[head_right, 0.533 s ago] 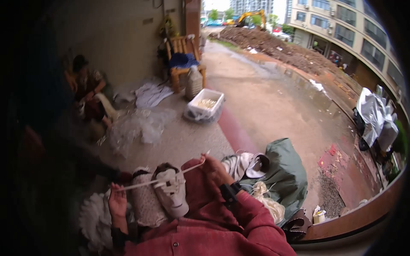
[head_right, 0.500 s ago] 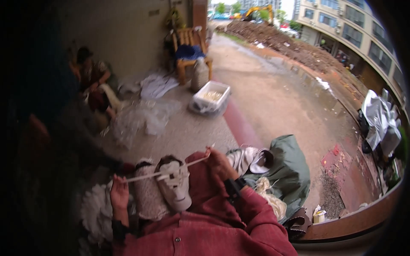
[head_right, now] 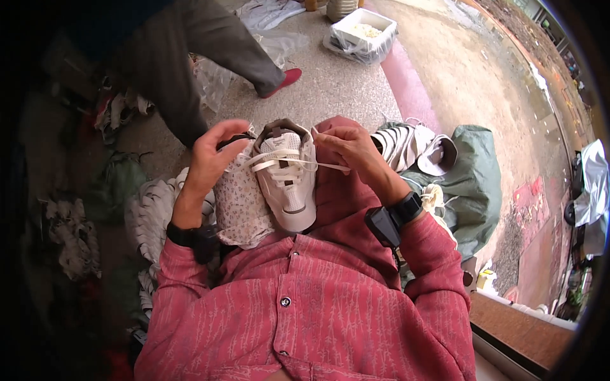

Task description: Lace a new shoe in a manufacturing environment.

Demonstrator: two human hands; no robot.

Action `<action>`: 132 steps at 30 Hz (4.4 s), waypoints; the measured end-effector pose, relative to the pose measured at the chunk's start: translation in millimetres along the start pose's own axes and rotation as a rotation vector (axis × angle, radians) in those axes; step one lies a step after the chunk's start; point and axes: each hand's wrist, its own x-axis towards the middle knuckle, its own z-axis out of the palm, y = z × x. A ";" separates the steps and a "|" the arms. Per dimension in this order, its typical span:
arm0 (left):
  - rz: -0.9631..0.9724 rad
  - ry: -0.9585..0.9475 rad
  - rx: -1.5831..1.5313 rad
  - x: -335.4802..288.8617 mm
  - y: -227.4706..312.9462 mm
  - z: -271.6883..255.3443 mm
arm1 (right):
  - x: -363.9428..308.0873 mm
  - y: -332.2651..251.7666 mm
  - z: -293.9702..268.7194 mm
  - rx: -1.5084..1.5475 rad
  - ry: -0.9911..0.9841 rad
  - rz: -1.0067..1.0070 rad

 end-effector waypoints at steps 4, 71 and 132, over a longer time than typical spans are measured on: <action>0.195 -0.080 0.065 24.1 11.2 38.7 | 0.6 3.5 8.6 -0.104 0.015 0.084; -0.110 -0.360 0.083 38.9 -23.9 71.6 | 37.5 18.9 6.5 0.230 -0.112 0.364; 0.460 -0.087 0.524 -8.9 -3.2 36.8 | 33.0 2.9 -6.5 -0.472 -0.115 -0.237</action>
